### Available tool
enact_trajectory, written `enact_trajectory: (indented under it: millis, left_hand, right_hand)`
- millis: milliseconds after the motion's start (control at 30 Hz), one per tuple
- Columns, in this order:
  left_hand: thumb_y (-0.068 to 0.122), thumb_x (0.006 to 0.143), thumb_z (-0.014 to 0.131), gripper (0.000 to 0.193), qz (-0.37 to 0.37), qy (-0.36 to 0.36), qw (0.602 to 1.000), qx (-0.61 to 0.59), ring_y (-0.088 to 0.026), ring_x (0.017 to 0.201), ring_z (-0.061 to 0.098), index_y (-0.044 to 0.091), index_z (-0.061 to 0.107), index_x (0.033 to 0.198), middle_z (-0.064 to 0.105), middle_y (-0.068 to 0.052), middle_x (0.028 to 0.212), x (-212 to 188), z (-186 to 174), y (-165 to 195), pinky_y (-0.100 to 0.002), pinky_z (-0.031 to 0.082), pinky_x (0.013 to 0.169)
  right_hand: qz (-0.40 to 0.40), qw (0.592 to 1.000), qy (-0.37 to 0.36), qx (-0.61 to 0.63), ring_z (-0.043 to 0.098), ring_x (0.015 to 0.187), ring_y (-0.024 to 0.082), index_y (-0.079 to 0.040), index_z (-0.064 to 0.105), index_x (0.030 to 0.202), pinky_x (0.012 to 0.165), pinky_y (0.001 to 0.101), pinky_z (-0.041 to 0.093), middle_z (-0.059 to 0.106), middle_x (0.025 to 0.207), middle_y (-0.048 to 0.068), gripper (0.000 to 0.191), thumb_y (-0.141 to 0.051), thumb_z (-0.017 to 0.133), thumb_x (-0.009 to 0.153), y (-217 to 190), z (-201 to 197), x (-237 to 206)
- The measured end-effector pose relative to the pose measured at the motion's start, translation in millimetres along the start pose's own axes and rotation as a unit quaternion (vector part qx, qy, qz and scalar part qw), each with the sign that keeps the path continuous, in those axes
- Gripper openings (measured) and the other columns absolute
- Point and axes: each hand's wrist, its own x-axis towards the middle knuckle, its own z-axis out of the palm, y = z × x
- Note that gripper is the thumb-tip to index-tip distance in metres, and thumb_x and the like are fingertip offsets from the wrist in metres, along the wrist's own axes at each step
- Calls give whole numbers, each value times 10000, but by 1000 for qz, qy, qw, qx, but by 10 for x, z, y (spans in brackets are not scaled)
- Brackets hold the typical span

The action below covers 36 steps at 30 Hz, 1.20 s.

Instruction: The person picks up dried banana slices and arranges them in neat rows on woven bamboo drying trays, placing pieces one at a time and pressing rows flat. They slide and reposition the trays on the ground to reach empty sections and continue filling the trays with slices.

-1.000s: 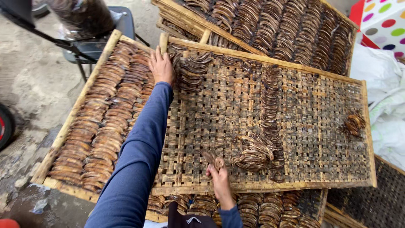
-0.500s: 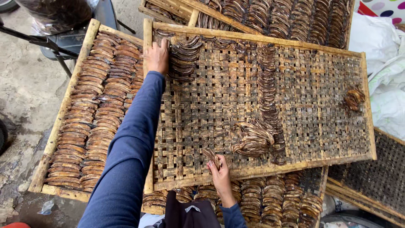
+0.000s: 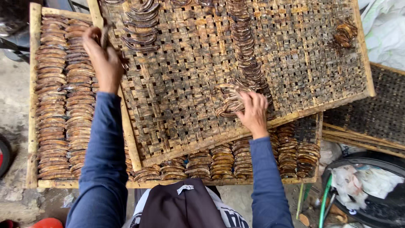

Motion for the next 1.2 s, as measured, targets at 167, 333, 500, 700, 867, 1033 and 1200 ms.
enact_trajectory:
  millis: [167,333,500,700,867,1033,1200]
  left_hand:
    - [-189,873,492,615,163,-46,980,105,-336,1242,573,44,406,1436,529,-210,1350,-796,687,549,-437,548,1078]
    - [-45,936,606,400,207,-131,968,48,-295,1139,594,47,555,1322,643,-169,1232,-1755,2194,934,-404,547,1008]
    - [416,942,592,658,261,-324,873,255,-353,1395,464,169,441,1533,434,-189,1571,-2501,3225,1029,-519,377,1147]
    - [776,906,497,1005,229,-442,833,240,-451,1546,79,158,216,1647,81,-203,1699,-2435,3365,859,-632,99,1204]
    - [475,931,673,669,240,-255,925,145,-381,1491,356,161,491,1493,388,-190,1609,-1816,2592,643,-620,262,1197]
    - [204,911,729,536,49,86,927,362,-436,1396,424,76,555,1401,476,-268,1488,-556,872,-220,-607,281,1183]
    - [359,877,718,665,66,6,876,477,-419,1445,309,73,535,1449,417,-260,1547,-22,257,-550,-630,151,1162]
  right_hand:
    - [0,991,-135,12,-51,1557,374,-160,-53,1604,1209,596,-101,-19,1683,209,1325,-855,600,684,55,179,58]
    - [74,884,167,430,169,1594,386,-62,140,1642,1288,564,100,166,1717,262,919,-588,556,1014,276,232,-281]
    - [194,739,337,550,578,1326,246,-25,449,1469,1163,364,443,578,1431,163,425,-118,588,1079,691,268,-776]
    - [226,772,301,513,617,1122,175,-4,496,1400,1013,304,502,624,1280,136,324,-68,584,1095,795,453,-1249]
    - [238,743,359,513,631,1056,165,1,516,1323,947,290,553,616,1214,94,235,-54,595,1109,669,344,-912]
    - [139,745,329,563,619,1016,138,5,571,1253,898,275,569,627,1175,68,211,-51,636,1060,62,20,297]
    - [-87,873,183,444,575,904,157,-5,653,1174,795,292,491,635,1066,71,165,-23,645,1010,-1237,-53,1853]
